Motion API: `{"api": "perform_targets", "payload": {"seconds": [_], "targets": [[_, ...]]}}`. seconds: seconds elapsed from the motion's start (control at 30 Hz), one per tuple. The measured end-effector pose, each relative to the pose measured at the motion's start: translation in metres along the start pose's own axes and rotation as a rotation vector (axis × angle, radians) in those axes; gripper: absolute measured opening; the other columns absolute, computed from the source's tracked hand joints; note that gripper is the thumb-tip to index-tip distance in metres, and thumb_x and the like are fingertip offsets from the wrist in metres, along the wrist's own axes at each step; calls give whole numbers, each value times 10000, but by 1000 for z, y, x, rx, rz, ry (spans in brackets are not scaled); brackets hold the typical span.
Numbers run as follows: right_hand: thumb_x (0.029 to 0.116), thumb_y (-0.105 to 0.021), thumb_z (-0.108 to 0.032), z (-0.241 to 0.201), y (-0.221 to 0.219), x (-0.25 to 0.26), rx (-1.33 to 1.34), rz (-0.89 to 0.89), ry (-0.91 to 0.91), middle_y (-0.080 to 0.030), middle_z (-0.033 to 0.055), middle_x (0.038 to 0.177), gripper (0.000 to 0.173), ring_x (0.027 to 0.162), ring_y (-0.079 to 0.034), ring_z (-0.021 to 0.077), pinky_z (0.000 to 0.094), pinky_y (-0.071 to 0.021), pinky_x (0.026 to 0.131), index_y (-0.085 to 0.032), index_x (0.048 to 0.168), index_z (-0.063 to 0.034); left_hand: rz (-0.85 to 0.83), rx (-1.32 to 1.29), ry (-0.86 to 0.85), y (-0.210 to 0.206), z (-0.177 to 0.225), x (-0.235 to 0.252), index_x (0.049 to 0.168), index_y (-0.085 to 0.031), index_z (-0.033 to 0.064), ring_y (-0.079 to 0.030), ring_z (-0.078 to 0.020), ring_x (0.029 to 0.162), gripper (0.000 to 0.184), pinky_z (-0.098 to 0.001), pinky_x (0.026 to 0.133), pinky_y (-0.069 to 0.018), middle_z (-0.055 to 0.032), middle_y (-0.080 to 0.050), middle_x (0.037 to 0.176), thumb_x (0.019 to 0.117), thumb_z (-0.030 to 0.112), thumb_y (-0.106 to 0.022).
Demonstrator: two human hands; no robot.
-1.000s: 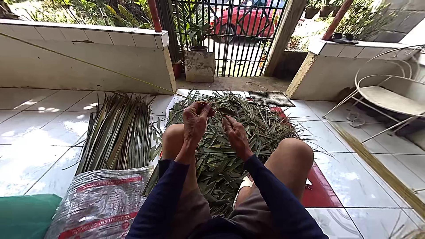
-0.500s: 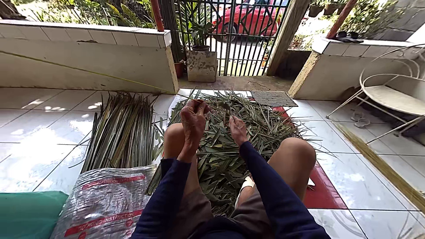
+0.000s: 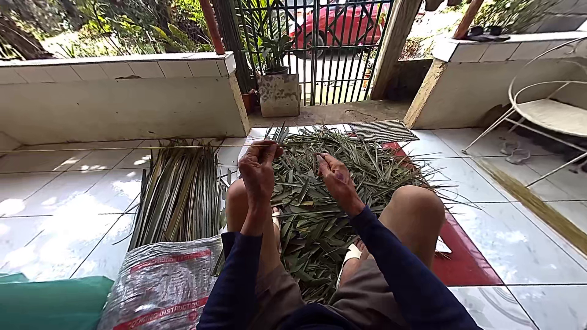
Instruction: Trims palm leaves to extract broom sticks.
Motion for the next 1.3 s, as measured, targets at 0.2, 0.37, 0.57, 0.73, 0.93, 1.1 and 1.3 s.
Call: {"api": "perform_targets", "payload": {"seconds": [0.2, 0.37, 0.57, 0.73, 0.93, 1.1, 1.3], "targets": [[1112, -436, -356, -18, -16, -10, 102, -89, 64, -547, 35, 728, 381, 536, -468, 148, 311, -412, 481, -661, 1349, -159, -88, 52, -25, -8, 3, -2, 1124, -694, -5, -764, -219, 902, 140, -391, 869, -654, -108, -756, 1022, 994, 8, -645], [1112, -440, -330, -24, -18, -10, 98, -112, 108, -552, 37, 721, 357, 546, -477, 150, 314, -408, 485, -679, 1318, -163, -157, 71, -84, -14, 5, -3, 1123, -691, -3, -758, -219, 909, 138, -394, 865, -652, -102, -750, 1041, 996, 3, -640], [1112, -436, -353, -25, -12, -8, 53, -124, 95, -563, 37, 730, 364, 558, -489, 156, 332, -417, 498, -689, 1304, -177, -212, 127, -93, -14, 9, -11, 1175, -690, 50, -747, -176, 929, 175, -357, 875, -635, -72, -743, 1081, 1013, 38, -627], [1115, -421, -346, -18, -12, -1, -75, -68, 114, -637, 77, 815, 385, 637, -568, 212, 430, -482, 586, -693, 1304, -149, -209, 147, -99, -13, 8, -10, 1162, -693, 50, -751, -189, 920, 162, -372, 872, -641, -74, -745, 1076, 1013, 41, -629], [1112, -408, -348, 17, -9, 19, -117, -40, 4, -692, 110, 912, 409, 770, -641, 251, 500, -514, 707, -691, 1319, -136, -181, 87, -129, -12, 6, -2, 1105, -695, -7, -758, -246, 913, 122, -429, 872, -656, -112, -749, 1036, 998, -1, -635], [1117, -409, -324, 60, -10, 33, -178, -6, -61, -723, 184, 1046, 410, 972, -693, 343, 581, -523, 850, -699, 1267, -75, -159, 87, -111, -9, 3, -2, 1104, -684, -27, -760, -252, 896, 122, -428, 858, -658, -125, -749, 1023, 993, -9, -637], [1110, -400, -326, 89, -13, 49, -300, 41, -164, -724, 199, 1115, 421, 1082, -686, 376, 610, -515, 918, -700, 1266, -76, -88, 64, -120, -4, 4, 0, 1099, -673, -62, -767, -280, 874, 121, -444, 843, -665, -153, -756, 988, 995, -21, -627]]}}
Point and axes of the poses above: each hand's wrist, its own x-axis towards the middle knuckle, its own y-axis out of the back of the hand, z = x × y, the point moved 4 cm from there along x, towards the middle knuckle
